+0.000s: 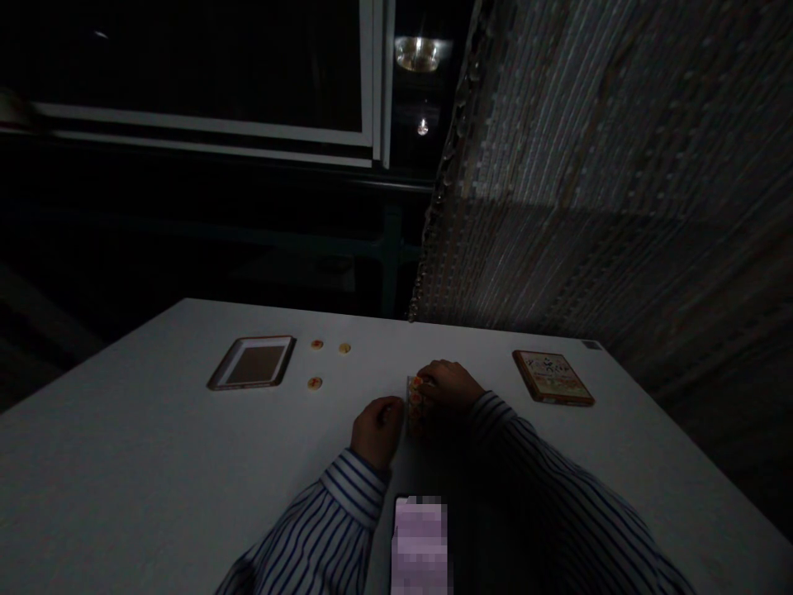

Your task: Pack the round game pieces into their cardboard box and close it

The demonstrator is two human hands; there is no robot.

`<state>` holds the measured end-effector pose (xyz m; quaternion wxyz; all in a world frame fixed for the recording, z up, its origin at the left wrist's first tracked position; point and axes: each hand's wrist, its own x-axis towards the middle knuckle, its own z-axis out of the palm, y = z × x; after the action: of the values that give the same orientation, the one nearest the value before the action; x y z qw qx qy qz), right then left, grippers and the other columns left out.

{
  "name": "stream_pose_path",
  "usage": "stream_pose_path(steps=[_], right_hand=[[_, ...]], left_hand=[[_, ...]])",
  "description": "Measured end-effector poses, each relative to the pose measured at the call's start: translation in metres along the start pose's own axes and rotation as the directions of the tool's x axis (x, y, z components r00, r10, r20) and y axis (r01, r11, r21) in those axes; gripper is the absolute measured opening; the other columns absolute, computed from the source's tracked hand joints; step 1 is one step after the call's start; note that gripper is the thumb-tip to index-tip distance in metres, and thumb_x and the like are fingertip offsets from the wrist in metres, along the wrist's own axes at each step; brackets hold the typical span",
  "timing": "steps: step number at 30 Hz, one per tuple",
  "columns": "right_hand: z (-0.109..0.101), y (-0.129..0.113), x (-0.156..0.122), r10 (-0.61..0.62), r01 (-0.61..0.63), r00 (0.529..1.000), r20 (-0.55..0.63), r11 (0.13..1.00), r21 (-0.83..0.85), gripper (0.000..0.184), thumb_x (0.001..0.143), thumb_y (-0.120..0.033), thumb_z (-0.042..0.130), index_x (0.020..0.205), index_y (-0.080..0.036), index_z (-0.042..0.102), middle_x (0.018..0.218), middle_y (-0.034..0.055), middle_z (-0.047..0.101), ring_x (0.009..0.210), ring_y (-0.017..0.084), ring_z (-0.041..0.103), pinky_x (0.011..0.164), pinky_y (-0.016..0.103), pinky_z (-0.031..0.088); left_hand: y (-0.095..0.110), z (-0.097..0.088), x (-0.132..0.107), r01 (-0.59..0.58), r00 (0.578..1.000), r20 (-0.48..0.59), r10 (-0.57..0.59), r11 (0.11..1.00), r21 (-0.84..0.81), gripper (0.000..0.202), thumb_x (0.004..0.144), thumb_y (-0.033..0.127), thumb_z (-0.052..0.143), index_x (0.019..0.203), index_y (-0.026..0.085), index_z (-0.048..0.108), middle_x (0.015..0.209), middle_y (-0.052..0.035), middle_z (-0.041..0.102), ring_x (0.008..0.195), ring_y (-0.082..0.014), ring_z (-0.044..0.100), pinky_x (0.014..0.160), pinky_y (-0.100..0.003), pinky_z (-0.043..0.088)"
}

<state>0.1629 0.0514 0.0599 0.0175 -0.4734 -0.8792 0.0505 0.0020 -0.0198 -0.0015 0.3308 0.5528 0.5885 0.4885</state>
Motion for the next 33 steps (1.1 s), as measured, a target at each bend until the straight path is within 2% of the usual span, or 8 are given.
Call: stream_pose_path(steps=[7, 17, 33], right_hand=[[0.0035, 0.0018, 0.0009, -0.002, 0.002, 0.999, -0.032, 1.000, 0.007, 0.025, 0.078, -0.035, 0.046, 0.092, -0.021, 0.062, 0.091, 0.0049, 0.063, 0.086, 0.018, 0.055, 0.069, 0.026, 0.034], [0.0033, 0.0041, 0.0004, -0.009, 0.010, 1.000, -0.020, 1.000, 0.027, 0.028, 0.080, -0.037, 0.042, 0.092, -0.021, 0.062, 0.091, 0.0054, 0.064, 0.085, 0.018, 0.055, 0.070, 0.026, 0.034], [0.0030, 0.0028, 0.0001, 0.001, -0.001, 1.000, -0.009, 0.999, 0.048, 0.029, 0.081, -0.035, 0.041, 0.096, -0.022, 0.061, 0.096, 0.0042, 0.063, 0.088, 0.017, 0.055, 0.073, 0.025, 0.034]], left_hand=[[0.0032, -0.0010, -0.0004, 0.000, 1.000, 0.017, -0.001, 0.999, 0.049, 0.028, 0.072, 0.037, 0.049, 0.083, 0.016, 0.065, 0.083, -0.0077, 0.066, 0.077, -0.0187, 0.059, 0.073, -0.032, 0.045], [-0.0010, -0.0003, -0.0008, 0.010, 1.000, 0.013, -0.009, 1.000, -0.011, 0.027, 0.070, 0.037, 0.051, 0.082, 0.017, 0.065, 0.082, -0.0065, 0.067, 0.076, -0.0181, 0.059, 0.073, -0.031, 0.045], [0.0010, -0.0007, -0.0010, -0.025, 1.000, 0.022, 0.023, 0.995, 0.092, 0.027, 0.072, 0.035, 0.049, 0.083, 0.016, 0.065, 0.083, -0.0067, 0.067, 0.077, -0.0176, 0.060, 0.072, -0.031, 0.046]])
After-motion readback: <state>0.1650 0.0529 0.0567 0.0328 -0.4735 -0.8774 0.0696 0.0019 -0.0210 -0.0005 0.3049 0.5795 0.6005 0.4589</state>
